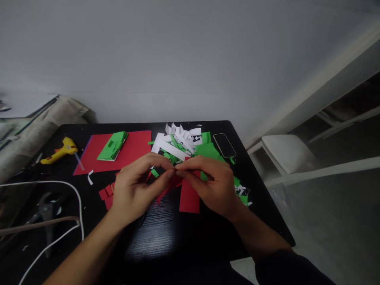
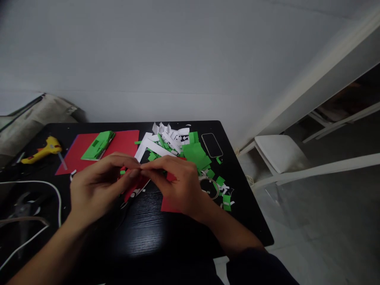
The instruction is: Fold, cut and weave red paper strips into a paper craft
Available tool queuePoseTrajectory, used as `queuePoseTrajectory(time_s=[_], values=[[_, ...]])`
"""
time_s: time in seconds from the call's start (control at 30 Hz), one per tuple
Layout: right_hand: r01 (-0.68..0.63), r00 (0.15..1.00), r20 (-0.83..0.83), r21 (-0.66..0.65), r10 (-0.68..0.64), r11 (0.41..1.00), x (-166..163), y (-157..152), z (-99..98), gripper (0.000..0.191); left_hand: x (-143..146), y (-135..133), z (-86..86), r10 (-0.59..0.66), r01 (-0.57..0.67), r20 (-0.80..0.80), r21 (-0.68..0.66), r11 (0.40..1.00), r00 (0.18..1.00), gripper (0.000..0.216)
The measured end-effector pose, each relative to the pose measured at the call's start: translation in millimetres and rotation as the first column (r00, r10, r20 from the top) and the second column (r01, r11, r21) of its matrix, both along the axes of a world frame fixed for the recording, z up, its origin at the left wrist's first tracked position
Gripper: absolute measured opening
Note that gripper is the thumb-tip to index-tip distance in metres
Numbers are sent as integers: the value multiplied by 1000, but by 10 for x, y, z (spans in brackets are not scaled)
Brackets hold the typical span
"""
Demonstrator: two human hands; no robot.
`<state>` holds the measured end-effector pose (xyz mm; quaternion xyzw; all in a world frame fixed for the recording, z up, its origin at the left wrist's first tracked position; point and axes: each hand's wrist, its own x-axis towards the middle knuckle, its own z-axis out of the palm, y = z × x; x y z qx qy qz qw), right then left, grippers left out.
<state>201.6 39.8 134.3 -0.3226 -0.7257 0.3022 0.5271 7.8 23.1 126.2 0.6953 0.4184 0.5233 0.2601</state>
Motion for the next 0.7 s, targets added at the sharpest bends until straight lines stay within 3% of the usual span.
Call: queuePoseTrajectory(time_s=[0.27,0.7], values=[[-138,959,-281,-331,42,933,-18,-16,49,12,0,-3,34,102,-89,170,-82,993,980,3],[-119,942,-337,-360,-10,925,-49,-35,10,8,14,19,-71,156,-94,351,-188,978,923,9]])
